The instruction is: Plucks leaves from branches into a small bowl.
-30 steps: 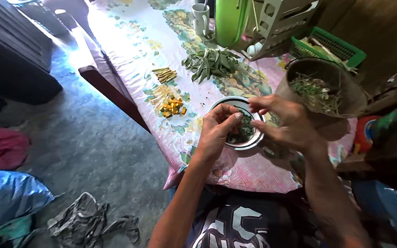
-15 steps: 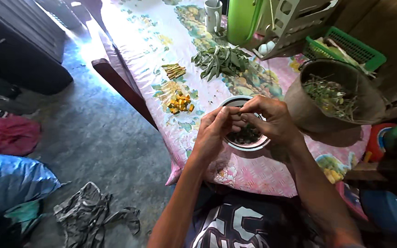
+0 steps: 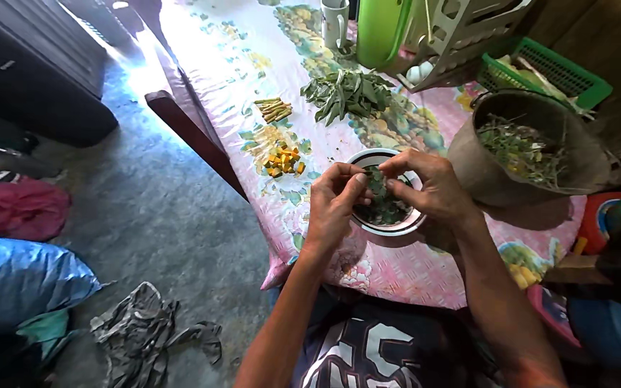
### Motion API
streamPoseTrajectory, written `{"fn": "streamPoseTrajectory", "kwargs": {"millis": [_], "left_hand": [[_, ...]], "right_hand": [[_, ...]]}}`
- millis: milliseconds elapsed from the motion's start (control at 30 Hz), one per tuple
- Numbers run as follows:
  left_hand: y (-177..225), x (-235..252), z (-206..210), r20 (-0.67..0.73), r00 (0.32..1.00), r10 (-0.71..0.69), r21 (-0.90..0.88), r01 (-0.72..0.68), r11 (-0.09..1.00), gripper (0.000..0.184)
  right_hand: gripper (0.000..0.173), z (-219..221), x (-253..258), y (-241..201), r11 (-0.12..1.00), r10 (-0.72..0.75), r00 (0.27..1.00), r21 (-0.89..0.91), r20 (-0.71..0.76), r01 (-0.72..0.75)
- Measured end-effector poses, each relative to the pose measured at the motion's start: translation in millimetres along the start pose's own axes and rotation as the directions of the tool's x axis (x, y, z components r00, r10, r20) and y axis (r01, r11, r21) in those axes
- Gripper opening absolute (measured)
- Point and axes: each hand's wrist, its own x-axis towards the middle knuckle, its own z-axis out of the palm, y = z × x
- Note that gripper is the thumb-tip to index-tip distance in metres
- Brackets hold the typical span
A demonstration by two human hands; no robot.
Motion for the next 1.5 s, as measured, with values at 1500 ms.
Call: {"fn": "streamPoseTrajectory", "kwargs": {"millis": [1500], "left_hand": [[-32.3, -2.6, -23.9, -0.171, 0.914, 0.368, 0.629, -0.186, 0.755, 0.022]], "right_hand": [[0.012, -13.4, -12.7, -1.9, 0.956, 0.137, 0.978, -0.280, 0.156, -0.089]]}}
